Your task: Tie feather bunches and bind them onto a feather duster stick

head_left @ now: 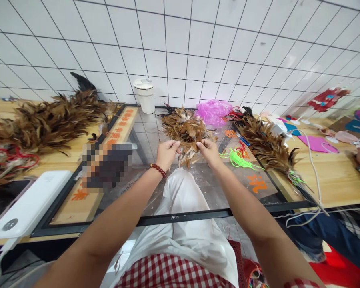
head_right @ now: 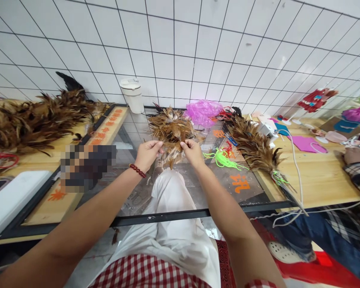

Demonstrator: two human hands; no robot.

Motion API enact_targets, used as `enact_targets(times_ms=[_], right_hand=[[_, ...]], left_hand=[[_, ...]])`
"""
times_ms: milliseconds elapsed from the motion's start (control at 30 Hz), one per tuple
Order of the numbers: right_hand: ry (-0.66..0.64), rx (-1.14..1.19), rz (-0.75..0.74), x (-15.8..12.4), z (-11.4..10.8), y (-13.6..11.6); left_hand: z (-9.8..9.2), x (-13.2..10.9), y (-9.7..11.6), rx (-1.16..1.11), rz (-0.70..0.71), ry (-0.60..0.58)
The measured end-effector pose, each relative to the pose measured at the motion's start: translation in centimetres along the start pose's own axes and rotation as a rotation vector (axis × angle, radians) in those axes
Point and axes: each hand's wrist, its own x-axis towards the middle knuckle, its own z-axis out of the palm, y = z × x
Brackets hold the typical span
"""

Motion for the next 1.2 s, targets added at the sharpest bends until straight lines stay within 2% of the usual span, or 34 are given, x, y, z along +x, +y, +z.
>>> enact_targets(times_ms=[200, 333, 400, 500, 567, 667, 767, 833, 1000, 1133, 1200], right_hand=[[0.041, -0.044, 0.010, 0.2, -0.1, 0.1], [0.111, -0.048, -0.016, 0.2, -0.4, 0.1], [0.214, -0.152, -0.099, -0.1, -0.5, -0.5], [0.321, -0.363, -0.322, -1.0, -0.7, -2.2], [0.285, -0.449, -0.451, -1.7, -0.6, -3.4], [0.139, -0.545, -0.528, -2.5, -0.1, -4.3], [-0.033, -0.605, -0.505, -2.7, 0.4, -4.0], [-0.081, -0.601, -0.435, -2.5, 0.5, -3.6], [0.066, -0.437, -0.265, -1.8, 0.1, -3.1], [0.041, -0.252, -0.202, -1.8, 0.3, -3.1], [0.010, -0.204, -0.199, -1.9, 0.6, -3.0]], left_hand=[[0.3, 0.1, 0.2, -0.310, -0.225, 0.067], [0.0, 0.4, -0.1, -0.361, -0.262, 0.099], [0.0, 0.5, -0.2, -0.354, -0.243, 0.112], [0.1, 0.2, 0.0, -0.299, -0.167, 0.093], [0.3, -0.1, 0.3, -0.229, -0.093, 0.072], [0.6, -0.6, 0.8, -0.131, 0.015, 0.050], [0.7, -0.9, 0.8, -0.069, 0.112, 0.016], [0.7, -0.9, 0.6, -0.023, 0.194, 0.008], [0.3, -0.7, 0.5, 0.078, 0.308, 0.114], [0.5, -0.9, 0.5, 0.053, 0.321, 0.076], [0.8, -1.1, 0.4, -0.033, 0.265, 0.042]])
